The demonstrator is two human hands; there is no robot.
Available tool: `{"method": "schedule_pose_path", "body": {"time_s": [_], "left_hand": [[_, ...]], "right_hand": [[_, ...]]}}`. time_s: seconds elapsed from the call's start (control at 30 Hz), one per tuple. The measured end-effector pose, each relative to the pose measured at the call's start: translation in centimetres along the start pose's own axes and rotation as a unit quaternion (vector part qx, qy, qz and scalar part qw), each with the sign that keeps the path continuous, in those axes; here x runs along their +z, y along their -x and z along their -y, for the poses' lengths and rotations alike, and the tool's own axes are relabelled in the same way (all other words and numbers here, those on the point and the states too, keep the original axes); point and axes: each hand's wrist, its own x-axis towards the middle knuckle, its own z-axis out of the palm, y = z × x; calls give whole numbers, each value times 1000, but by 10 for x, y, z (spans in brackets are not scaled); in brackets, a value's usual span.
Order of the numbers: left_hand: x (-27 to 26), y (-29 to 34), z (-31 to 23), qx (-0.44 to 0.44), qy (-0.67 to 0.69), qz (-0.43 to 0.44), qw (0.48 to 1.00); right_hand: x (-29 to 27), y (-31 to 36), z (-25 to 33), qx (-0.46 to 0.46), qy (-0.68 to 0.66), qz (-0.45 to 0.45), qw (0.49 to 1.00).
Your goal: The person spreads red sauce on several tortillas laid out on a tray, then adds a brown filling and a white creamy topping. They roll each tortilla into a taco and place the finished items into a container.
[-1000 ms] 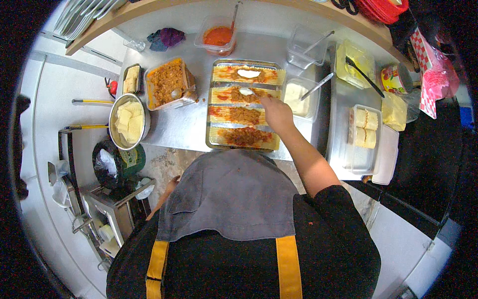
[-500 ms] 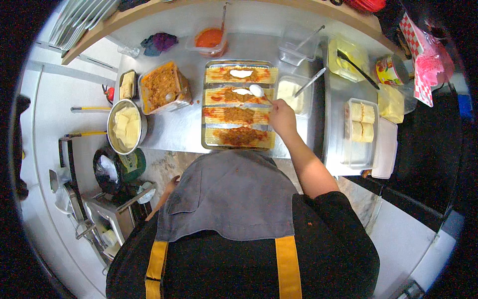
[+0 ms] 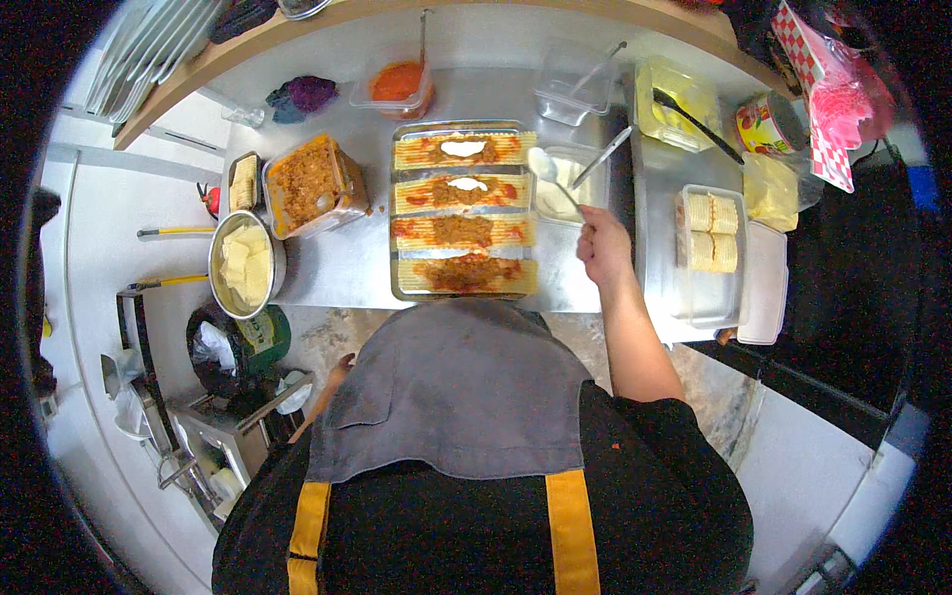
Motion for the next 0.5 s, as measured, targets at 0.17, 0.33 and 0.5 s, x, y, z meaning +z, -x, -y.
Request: {"method": "schedule_pose_path", "body": {"time_s": [0.17, 0.33, 0.5], "left_hand": [[-6, 20, -23, -4, 30, 14, 999], [1, 12, -12, 6, 93, 20, 995], [10, -9, 13, 36, 41, -9, 998]], "right_hand": [[-15, -32, -1, -398, 547, -151, 720], [6, -71, -25, -265, 649, -158, 696], [0, -85, -39, -141, 347, -96, 922]]}}
